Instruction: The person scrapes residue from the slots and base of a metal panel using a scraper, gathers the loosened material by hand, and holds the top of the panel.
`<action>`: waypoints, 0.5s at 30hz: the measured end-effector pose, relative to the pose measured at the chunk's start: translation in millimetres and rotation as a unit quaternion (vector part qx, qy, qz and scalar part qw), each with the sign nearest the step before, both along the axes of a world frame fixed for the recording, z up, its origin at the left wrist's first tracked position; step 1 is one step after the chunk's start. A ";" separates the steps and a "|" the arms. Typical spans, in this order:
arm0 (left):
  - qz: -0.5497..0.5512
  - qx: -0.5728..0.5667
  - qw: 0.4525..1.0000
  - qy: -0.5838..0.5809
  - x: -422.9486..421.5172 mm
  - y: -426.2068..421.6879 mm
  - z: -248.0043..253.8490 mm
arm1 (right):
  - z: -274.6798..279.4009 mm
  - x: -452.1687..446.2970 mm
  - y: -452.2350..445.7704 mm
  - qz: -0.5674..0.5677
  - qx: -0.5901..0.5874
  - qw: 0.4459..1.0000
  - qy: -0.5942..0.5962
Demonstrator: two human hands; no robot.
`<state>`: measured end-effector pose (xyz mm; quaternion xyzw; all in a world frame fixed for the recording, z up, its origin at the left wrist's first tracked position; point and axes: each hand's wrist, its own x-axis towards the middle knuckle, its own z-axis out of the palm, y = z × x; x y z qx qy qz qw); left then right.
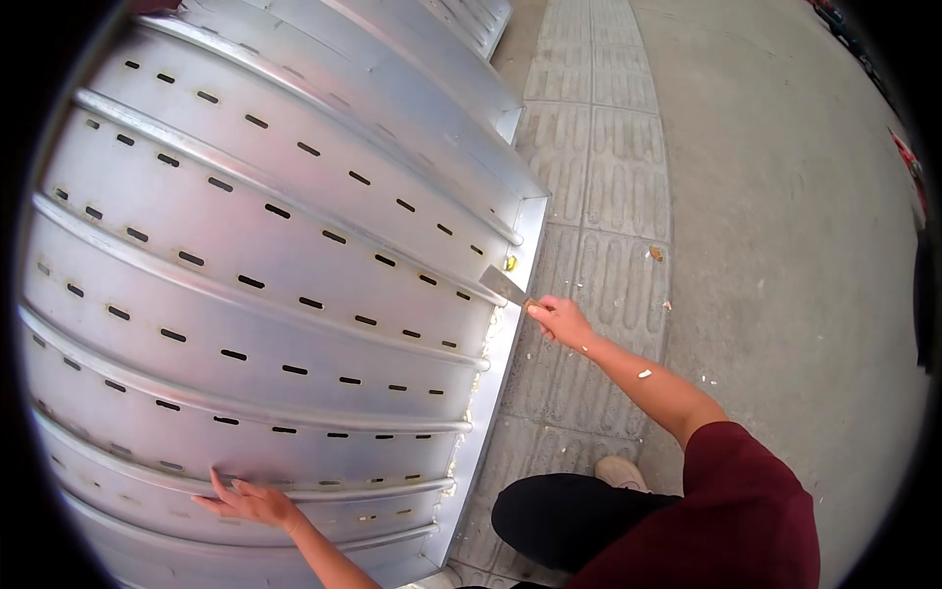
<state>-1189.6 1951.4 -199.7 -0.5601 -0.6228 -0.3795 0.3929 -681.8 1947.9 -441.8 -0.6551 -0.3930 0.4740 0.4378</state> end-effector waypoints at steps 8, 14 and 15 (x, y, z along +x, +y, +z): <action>0.030 -0.016 0.999 0.030 4.6 -3.8 1.6 | 20.3 42.3 30.6 -0.019 -0.095 0.994 -0.053; 0.000 -0.023 1.000 -0.013 5.7 -2.1 3.5 | 20.6 31.4 67.2 0.045 -0.162 0.969 -0.179; 0.001 -0.024 1.000 -0.008 5.9 -1.6 4.8 | 23.4 33.7 66.5 0.055 -0.167 0.960 -0.216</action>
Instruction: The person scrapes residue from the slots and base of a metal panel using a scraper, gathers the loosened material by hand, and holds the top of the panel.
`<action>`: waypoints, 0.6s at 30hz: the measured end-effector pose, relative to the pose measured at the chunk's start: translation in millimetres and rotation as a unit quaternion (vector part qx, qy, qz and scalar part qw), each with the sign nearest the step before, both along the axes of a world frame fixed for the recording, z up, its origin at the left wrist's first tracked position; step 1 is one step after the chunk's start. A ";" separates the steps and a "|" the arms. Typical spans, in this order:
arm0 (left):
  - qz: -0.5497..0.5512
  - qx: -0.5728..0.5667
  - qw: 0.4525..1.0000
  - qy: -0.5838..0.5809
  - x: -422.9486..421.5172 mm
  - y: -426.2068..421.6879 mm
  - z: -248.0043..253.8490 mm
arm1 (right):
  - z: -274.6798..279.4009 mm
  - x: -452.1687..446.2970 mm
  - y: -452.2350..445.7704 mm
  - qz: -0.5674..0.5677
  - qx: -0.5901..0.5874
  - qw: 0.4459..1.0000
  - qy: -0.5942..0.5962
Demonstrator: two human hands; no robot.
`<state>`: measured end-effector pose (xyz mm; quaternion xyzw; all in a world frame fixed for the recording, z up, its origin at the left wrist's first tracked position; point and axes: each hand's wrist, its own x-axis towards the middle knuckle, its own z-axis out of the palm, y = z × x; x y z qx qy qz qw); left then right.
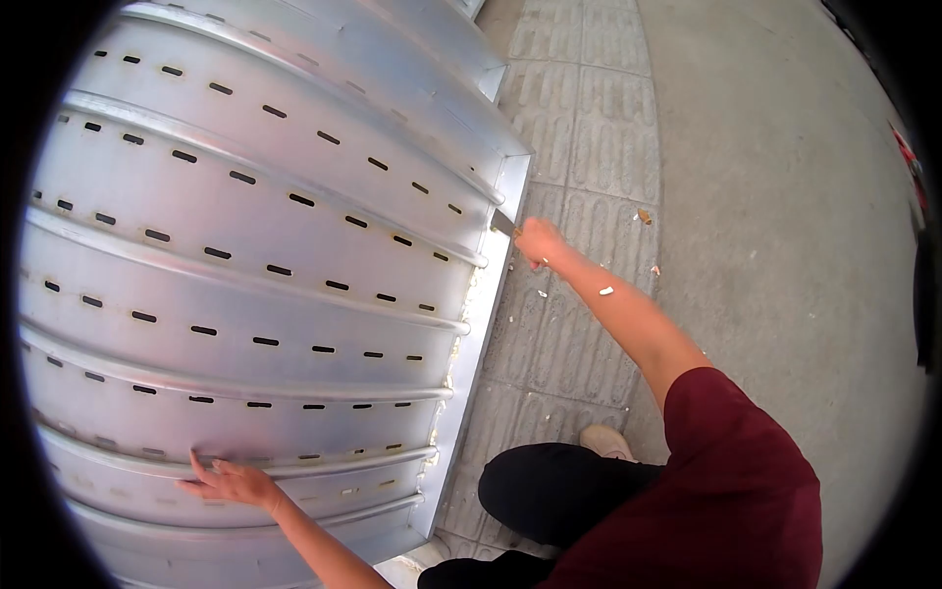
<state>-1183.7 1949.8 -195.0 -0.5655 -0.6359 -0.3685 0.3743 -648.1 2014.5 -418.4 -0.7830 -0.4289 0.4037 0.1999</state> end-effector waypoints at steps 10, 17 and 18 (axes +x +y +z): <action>0.035 0.007 0.999 0.031 1.0 -1.1 -2.4 | -13.5 71.7 -91.7 -0.031 0.126 0.979 -0.156; -0.032 0.018 0.999 -0.013 6.6 1.6 0.0 | 13.4 -36.0 -103.7 0.070 0.086 0.985 0.129; -0.031 0.009 0.999 -0.018 8.2 1.3 1.0 | 27.2 -50.7 -113.2 0.073 0.096 0.978 0.170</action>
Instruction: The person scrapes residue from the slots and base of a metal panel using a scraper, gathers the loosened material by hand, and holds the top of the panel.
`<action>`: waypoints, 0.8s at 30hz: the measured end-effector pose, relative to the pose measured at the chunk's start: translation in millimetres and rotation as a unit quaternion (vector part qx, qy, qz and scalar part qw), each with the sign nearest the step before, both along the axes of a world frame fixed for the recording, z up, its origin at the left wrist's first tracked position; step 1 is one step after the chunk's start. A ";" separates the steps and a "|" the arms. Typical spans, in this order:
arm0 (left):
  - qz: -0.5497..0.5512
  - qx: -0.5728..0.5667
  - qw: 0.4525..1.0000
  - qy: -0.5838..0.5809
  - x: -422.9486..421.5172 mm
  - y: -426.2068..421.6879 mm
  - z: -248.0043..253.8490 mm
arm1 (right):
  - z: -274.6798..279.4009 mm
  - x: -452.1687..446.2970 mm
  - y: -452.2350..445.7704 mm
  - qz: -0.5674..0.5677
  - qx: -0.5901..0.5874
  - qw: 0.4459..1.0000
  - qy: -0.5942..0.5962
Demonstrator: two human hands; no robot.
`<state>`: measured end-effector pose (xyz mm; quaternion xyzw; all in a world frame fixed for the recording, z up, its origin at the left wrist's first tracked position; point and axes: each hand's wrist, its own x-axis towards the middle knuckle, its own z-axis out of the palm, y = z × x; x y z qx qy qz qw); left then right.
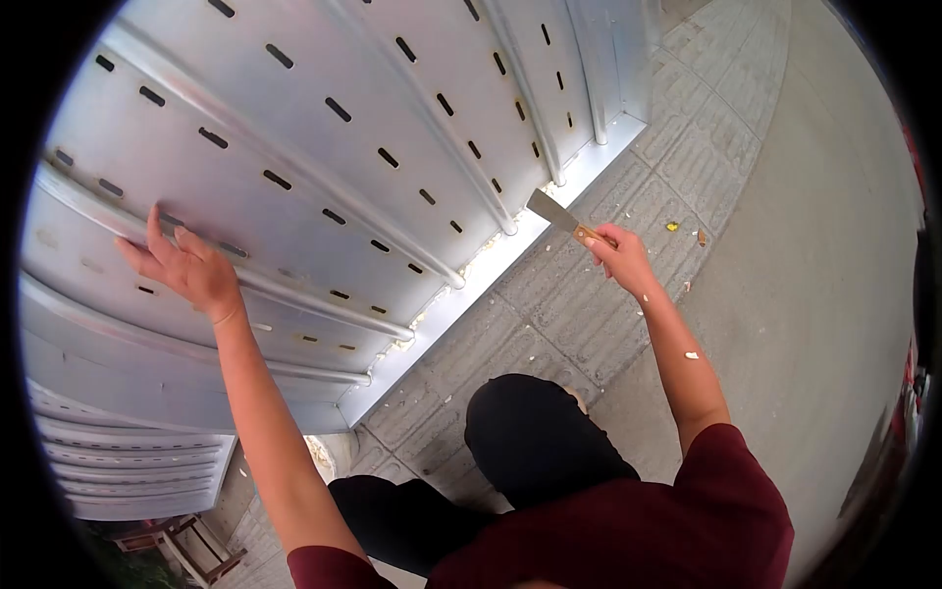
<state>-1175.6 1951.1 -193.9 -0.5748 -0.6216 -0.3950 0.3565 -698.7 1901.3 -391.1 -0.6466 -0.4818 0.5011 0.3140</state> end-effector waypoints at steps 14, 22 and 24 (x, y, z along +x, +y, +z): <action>-0.324 -0.520 0.552 -0.565 69.2 -203.0 -199.6 | 79.3 -222.7 -7.4 0.545 -0.022 0.837 -0.040; -0.226 -0.363 0.769 -0.476 71.7 -225.0 -237.8 | 30.1 -273.1 -22.6 0.410 -0.200 0.889 0.033; -0.266 -0.285 0.797 -0.460 76.1 -221.0 -202.7 | 23.4 -279.2 -25.1 0.452 -0.161 0.871 -0.102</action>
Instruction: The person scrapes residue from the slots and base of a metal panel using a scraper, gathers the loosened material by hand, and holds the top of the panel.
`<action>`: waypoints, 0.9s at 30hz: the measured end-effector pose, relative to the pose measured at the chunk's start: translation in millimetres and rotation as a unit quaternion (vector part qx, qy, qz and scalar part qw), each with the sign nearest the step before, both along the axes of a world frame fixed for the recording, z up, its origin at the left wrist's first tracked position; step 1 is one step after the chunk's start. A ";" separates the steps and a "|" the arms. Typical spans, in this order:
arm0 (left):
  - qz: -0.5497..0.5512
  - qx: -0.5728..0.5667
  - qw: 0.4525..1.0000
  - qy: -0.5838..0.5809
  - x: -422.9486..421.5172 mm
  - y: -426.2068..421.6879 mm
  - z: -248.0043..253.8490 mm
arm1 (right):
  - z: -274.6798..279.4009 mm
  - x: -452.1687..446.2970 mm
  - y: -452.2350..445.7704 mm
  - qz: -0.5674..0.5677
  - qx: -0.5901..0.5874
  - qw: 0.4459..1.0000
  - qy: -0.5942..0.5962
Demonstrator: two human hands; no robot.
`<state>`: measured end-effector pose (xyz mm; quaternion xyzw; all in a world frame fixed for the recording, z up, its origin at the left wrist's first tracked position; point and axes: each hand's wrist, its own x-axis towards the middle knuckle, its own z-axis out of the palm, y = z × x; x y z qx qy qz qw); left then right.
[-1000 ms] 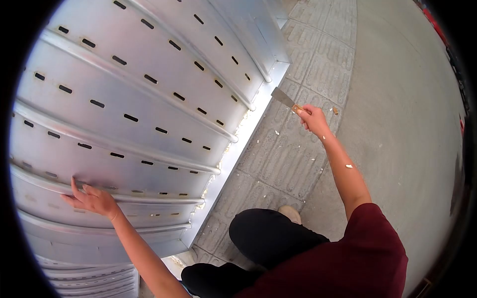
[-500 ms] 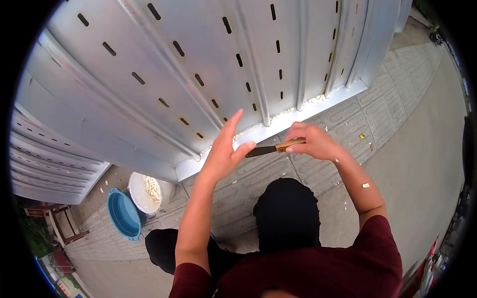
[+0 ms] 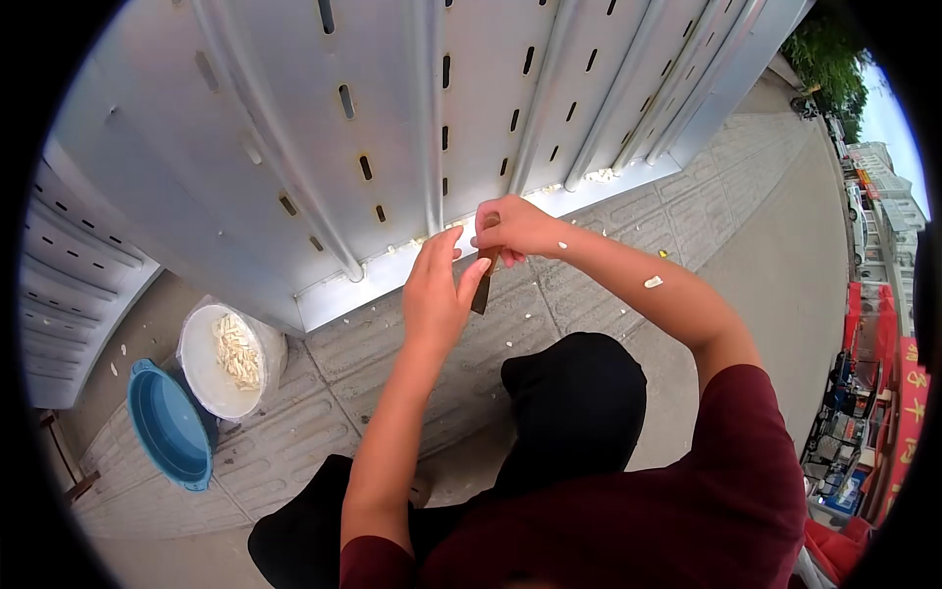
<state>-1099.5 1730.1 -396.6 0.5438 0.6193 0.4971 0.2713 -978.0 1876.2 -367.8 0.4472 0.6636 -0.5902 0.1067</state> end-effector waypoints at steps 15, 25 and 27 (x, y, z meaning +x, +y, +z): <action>-0.075 0.293 0.944 -0.131 52.0 -11.5 58.9 | 2.3 -55.6 -29.6 0.160 0.136 0.963 -0.171; 0.006 0.170 0.985 0.005 18.3 -1.5 5.7 | 3.2 -22.8 -22.3 0.028 0.137 0.990 -0.001; 0.011 0.145 0.983 -0.110 16.2 -2.0 8.8 | 34.1 -23.8 -28.1 0.012 0.224 0.975 -0.010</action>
